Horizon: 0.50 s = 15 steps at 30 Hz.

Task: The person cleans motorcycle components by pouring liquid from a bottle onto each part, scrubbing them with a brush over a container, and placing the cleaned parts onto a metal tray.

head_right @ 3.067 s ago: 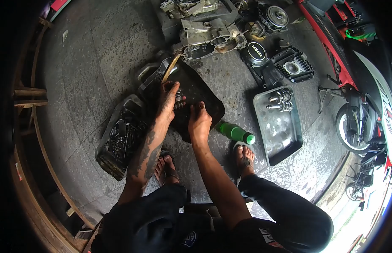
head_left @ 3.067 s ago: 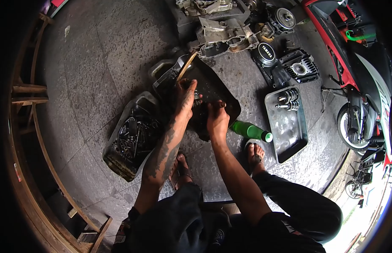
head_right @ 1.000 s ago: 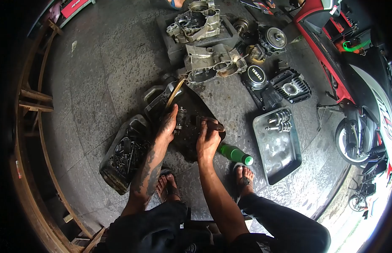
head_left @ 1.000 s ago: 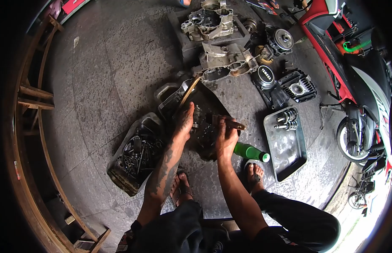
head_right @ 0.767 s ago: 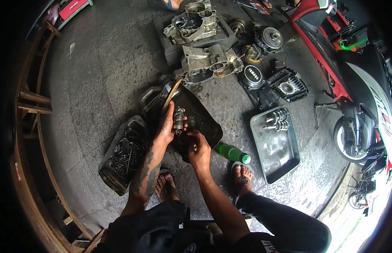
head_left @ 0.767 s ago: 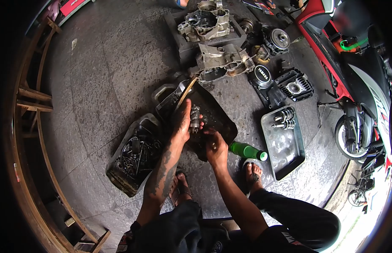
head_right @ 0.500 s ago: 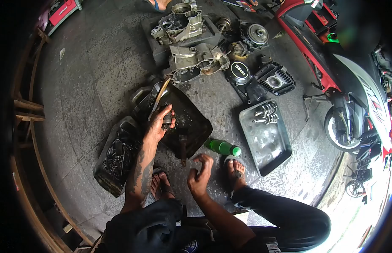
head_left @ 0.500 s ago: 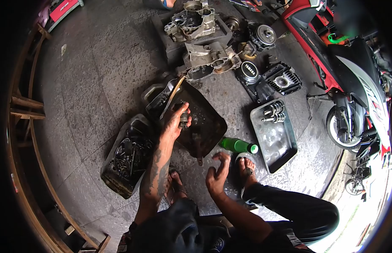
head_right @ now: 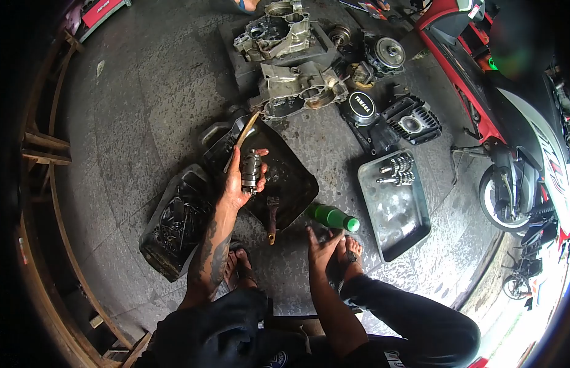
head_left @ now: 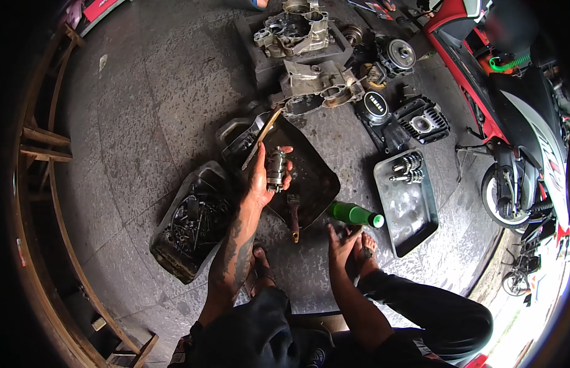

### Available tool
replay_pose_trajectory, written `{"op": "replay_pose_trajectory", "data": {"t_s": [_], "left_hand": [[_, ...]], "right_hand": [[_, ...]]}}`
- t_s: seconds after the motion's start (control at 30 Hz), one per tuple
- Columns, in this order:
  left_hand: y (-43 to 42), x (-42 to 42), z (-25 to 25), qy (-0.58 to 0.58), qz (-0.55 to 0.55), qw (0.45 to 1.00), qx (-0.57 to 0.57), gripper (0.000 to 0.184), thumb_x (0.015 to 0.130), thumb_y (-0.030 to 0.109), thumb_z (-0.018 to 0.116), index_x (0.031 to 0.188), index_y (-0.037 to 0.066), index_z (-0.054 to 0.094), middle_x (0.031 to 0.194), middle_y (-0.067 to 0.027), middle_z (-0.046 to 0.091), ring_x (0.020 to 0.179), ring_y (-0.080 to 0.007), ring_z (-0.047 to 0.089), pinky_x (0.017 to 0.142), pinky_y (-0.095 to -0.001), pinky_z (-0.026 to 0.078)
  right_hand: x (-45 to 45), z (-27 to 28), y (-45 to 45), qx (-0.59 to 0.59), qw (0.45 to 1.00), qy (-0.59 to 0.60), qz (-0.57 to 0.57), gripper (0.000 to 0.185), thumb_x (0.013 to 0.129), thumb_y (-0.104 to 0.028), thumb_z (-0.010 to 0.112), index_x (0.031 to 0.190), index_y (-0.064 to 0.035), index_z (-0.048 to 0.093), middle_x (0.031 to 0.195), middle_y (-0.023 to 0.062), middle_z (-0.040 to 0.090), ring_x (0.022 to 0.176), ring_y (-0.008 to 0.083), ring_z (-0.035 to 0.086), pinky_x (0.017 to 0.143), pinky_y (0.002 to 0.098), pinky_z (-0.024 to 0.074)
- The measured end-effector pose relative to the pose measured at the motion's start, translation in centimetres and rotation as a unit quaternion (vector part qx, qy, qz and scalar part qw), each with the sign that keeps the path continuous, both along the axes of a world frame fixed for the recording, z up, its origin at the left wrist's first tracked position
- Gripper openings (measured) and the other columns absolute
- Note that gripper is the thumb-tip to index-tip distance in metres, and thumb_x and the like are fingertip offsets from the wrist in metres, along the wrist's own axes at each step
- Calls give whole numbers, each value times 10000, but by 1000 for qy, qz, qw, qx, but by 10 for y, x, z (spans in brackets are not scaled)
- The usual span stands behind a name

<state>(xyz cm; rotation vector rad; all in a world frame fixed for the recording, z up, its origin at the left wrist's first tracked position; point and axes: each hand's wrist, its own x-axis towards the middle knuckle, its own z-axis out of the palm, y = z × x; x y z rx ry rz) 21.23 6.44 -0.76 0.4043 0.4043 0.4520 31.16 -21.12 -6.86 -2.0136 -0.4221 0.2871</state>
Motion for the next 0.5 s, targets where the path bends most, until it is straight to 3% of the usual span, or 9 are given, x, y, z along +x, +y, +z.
{"op": "replay_pose_trajectory", "data": {"t_s": [0.03,0.07,0.1,0.17,0.2,0.23,0.3,0.37,0.5], "left_hand": [[-2,2,4,-3,17,1000,-5,657,935,618,314,1207,52,509,803,-62,571,536,-174,556,449,-290,449],[-3,3,5,-7,34,999,-9,660,946,605,295,1236,48,499,816,-73,577,542,-193,560,463,-303,459],[-1,2,-3,-36,31,999,-10,638,966,568,265,1273,51,481,853,-96,594,600,-226,584,529,-322,492],[-3,3,-7,-14,52,998,-33,642,963,576,260,1262,54,482,863,-96,603,627,-225,602,560,-331,518],[-4,4,-3,10,71,996,-57,646,960,585,255,1252,57,483,872,-97,611,655,-224,621,591,-340,544],[-5,3,-8,9,81,996,-48,539,974,516,335,1222,68,504,935,-99,624,729,-233,643,679,-357,562],[-6,5,-16,29,111,992,-50,481,966,471,404,1204,69,520,950,-102,629,777,-241,651,686,-358,561],[-5,7,-31,75,127,988,-47,345,912,365,591,1125,94,572,987,-85,642,853,-212,664,700,-327,559],[-4,14,-41,106,144,984,-22,327,891,332,633,1123,105,597,973,-41,652,835,-175,664,712,-295,555]], "right_hand": [[9,-7,-4,-225,969,-98,-15,847,747,-233,787,1397,-28,283,1308,164,447,1201,249,447,992,354,376],[16,-7,1,-225,969,-98,-13,847,747,-233,787,1397,-28,283,1308,164,447,1201,249,447,992,354,376],[26,-4,12,-128,985,-110,24,787,760,-215,778,1371,-22,321,1285,162,473,1186,231,457,995,341,368],[44,-11,21,74,995,15,67,768,752,-248,779,1328,51,369,1288,245,479,1175,343,493,1011,393,364],[55,-29,11,-25,998,-16,51,771,743,-261,786,1325,33,375,1231,248,518,1128,346,525,985,395,385],[62,-21,16,-1,997,-42,66,756,733,-262,792,1302,31,389,1186,245,541,1085,346,547,948,401,409],[64,61,46,-24,991,-26,126,710,699,-251,805,1228,34,427,1087,232,587,981,352,597,847,412,463],[88,96,60,-61,949,-167,259,653,687,-210,796,1195,21,456,1052,249,589,940,390,608,808,417,484],[127,157,88,-197,832,-256,452,628,706,-281,762,1190,-7,471,991,205,629,851,398,638,707,446,528]]}}
